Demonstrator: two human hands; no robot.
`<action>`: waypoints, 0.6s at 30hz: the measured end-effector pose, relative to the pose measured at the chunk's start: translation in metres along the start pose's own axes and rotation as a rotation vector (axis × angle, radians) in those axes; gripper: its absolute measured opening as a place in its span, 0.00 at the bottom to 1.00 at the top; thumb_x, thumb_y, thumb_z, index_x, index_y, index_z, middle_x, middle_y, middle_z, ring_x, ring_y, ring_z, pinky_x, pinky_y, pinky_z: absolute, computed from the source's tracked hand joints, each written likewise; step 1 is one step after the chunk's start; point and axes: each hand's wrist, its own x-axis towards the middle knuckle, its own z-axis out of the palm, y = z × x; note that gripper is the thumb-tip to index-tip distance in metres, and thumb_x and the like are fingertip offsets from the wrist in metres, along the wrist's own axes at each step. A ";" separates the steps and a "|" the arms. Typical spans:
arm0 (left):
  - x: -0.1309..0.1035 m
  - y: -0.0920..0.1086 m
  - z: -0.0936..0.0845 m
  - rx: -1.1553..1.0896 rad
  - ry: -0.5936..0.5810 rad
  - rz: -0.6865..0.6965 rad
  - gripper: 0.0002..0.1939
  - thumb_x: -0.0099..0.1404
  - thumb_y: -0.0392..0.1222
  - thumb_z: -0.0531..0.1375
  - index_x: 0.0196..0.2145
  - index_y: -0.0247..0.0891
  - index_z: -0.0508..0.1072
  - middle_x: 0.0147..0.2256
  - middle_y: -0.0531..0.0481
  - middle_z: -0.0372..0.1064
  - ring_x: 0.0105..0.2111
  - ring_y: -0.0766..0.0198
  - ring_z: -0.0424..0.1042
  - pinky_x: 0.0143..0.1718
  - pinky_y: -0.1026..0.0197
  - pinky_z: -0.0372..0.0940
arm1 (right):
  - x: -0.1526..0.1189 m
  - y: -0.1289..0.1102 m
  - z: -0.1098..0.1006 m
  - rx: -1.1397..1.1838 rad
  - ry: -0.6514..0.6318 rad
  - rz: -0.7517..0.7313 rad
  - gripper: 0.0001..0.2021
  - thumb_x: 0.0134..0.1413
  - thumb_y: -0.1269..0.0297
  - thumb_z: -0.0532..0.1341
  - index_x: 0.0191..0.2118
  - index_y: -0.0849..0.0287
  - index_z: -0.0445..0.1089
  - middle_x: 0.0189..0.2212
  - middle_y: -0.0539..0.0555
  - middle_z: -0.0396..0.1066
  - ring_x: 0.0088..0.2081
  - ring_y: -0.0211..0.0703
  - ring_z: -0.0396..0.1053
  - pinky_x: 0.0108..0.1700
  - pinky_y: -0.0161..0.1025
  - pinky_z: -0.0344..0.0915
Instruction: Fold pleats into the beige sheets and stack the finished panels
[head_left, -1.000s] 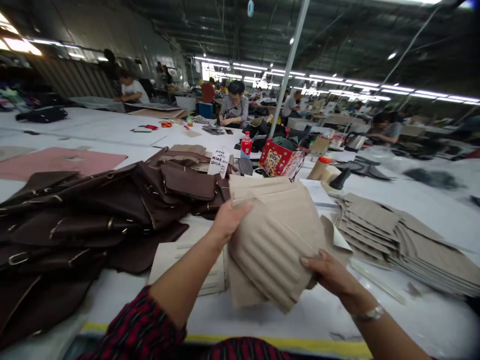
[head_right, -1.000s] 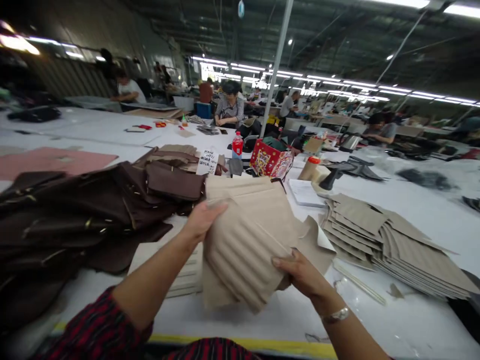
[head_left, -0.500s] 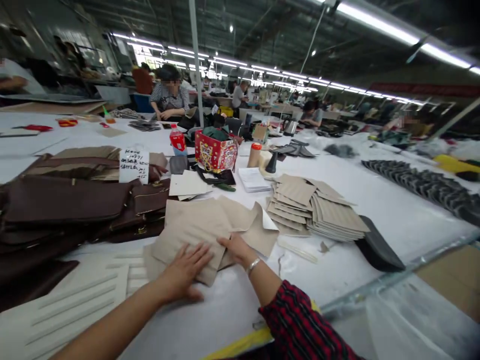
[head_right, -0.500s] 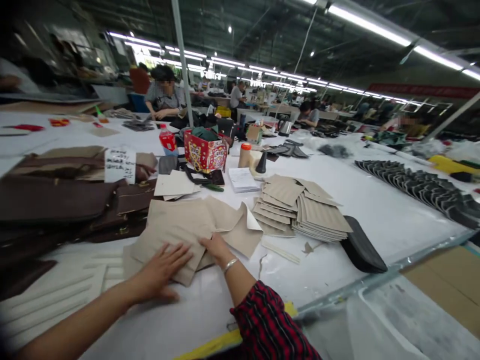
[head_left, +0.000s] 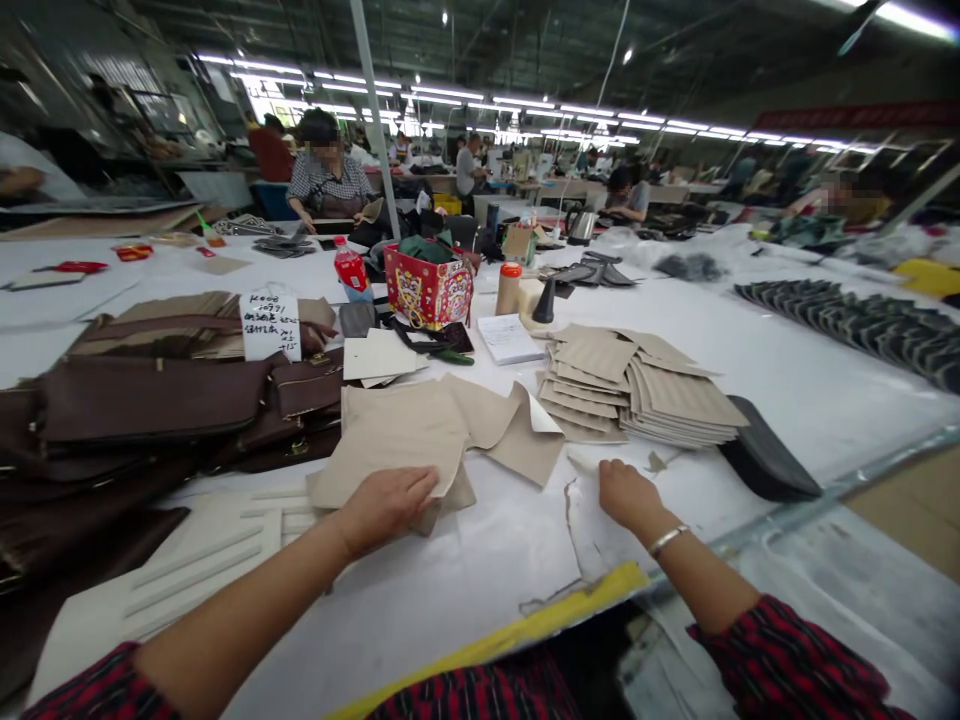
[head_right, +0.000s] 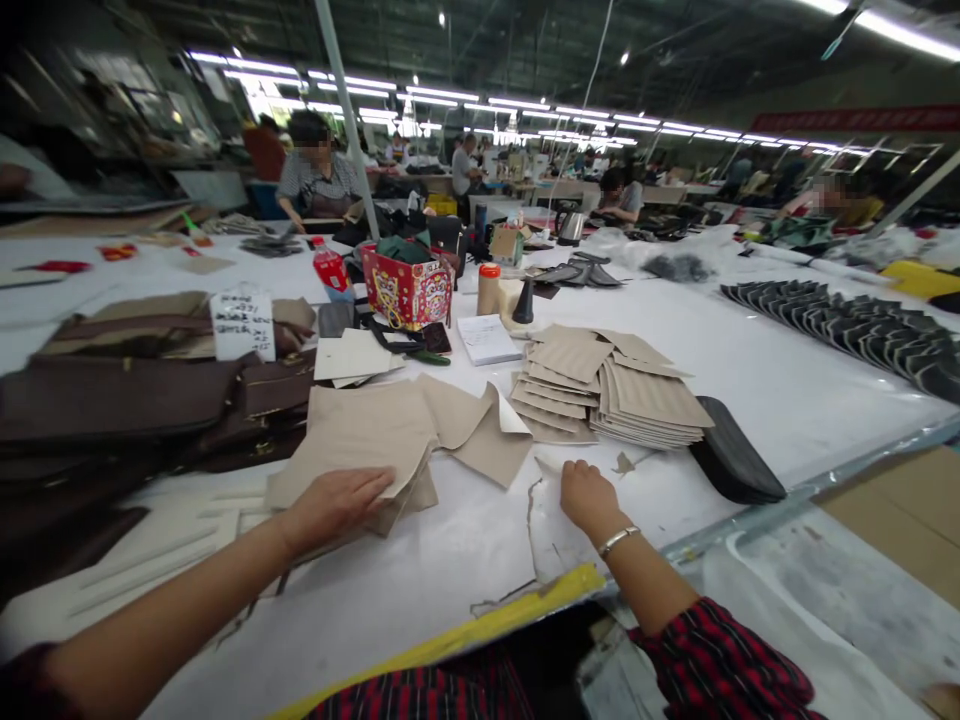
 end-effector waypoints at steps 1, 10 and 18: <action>0.008 0.017 -0.003 0.003 0.033 -0.036 0.15 0.66 0.43 0.47 0.46 0.37 0.66 0.42 0.45 0.70 0.39 0.61 0.70 0.39 0.60 0.65 | -0.004 0.003 -0.004 0.054 0.003 0.058 0.11 0.50 0.76 0.48 0.38 0.66 0.64 0.36 0.63 0.67 0.37 0.47 0.67 0.34 0.39 0.60; 0.011 0.131 0.042 -0.165 -0.200 0.035 0.26 0.59 0.58 0.53 0.47 0.37 0.65 0.48 0.42 0.64 0.48 0.52 0.61 0.47 0.49 0.57 | -0.064 -0.044 -0.030 0.969 0.117 0.058 0.26 0.56 0.47 0.42 0.21 0.59 0.65 0.21 0.53 0.68 0.28 0.41 0.67 0.31 0.35 0.60; 0.011 0.105 0.057 -0.300 -0.216 -0.144 0.22 0.63 0.53 0.50 0.53 0.45 0.60 0.54 0.51 0.59 0.50 0.57 0.59 0.48 0.53 0.53 | -0.079 -0.089 -0.026 1.168 -0.018 0.151 0.21 0.53 0.49 0.49 0.41 0.59 0.68 0.16 0.47 0.66 0.17 0.38 0.66 0.20 0.31 0.60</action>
